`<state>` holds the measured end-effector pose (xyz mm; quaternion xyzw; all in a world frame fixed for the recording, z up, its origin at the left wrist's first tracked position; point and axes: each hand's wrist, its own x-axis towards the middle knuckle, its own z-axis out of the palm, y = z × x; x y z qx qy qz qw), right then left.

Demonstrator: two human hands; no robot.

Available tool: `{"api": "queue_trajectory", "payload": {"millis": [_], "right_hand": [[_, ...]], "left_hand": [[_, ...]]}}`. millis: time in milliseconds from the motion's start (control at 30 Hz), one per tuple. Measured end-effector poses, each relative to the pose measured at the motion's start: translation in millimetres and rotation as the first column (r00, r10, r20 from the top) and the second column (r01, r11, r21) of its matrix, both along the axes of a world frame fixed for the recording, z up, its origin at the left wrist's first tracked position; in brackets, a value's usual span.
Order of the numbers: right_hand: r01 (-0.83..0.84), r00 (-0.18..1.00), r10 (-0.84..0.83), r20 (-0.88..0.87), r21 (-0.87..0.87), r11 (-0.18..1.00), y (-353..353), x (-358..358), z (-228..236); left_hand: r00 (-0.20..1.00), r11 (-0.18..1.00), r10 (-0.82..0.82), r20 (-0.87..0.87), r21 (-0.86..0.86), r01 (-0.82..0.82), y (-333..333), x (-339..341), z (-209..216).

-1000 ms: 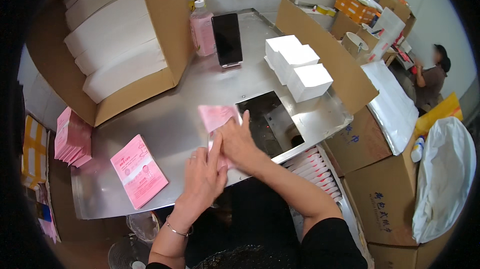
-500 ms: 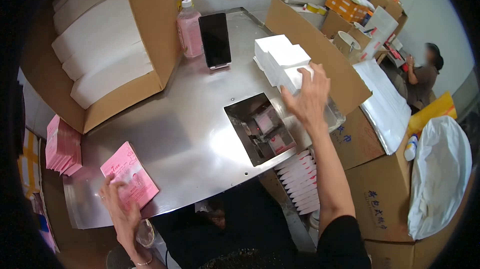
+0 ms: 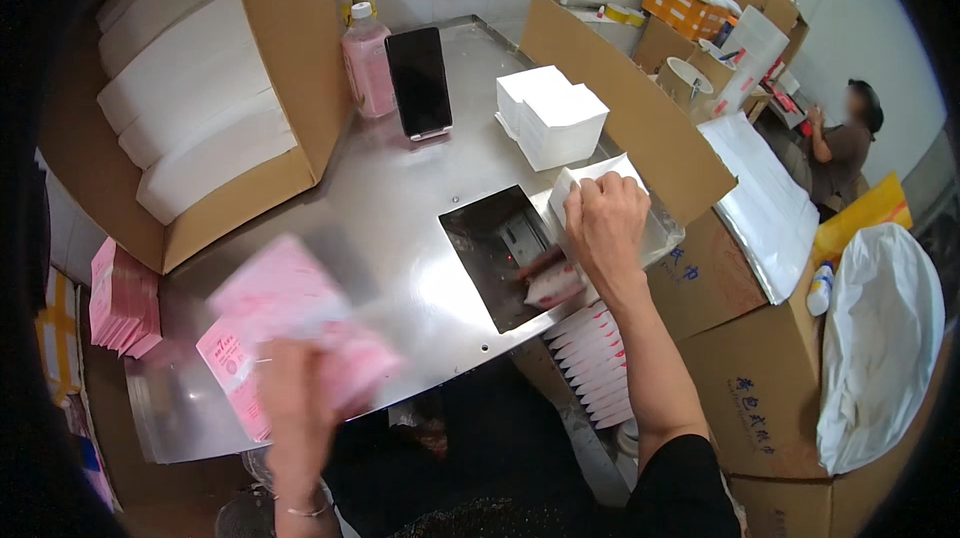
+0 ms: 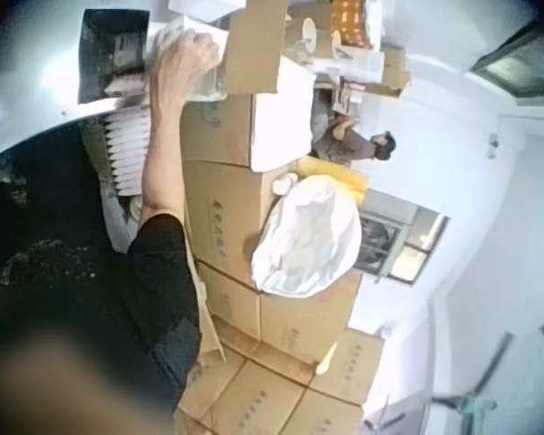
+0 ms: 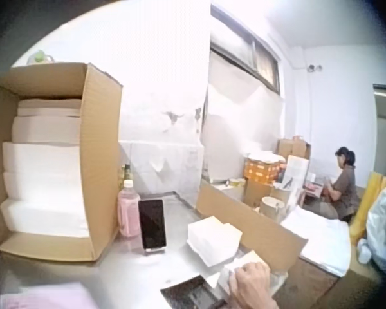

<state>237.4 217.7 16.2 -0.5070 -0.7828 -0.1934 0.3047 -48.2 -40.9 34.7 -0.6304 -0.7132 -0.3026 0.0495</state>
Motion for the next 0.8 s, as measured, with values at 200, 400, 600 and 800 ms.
{"api": "queue_trajectory", "payload": {"millis": [200, 400, 600, 800], "right_hand": [[-0.061, 0.997, 0.057, -0.046, -0.106, 0.992, -1.6, 8.7, 7.5], [-0.237, 0.965, 0.231, -0.124, -0.034, 0.971, -19.2, -5.1, 2.3], [-0.887, 0.447, 0.894, 0.024, -0.115, 0.447, -151.9, -74.1, -40.1], [-0.636, 0.678, 0.732, 0.068, -0.446, 0.630, -122.9, -128.5, -33.8]], "left_hand": [[0.985, 0.996, -0.085, -0.149, -0.037, 0.080, 32.3, 20.5, -44.8], [0.940, 0.940, -0.340, 0.029, -0.030, 0.341, 44.5, 55.2, -50.6], [0.968, 0.950, -0.247, 0.052, -0.182, 0.252, 32.5, 29.6, -37.9], [0.997, 0.996, -0.077, 0.025, -0.042, 0.078, 48.4, 47.4, -41.9]]}}
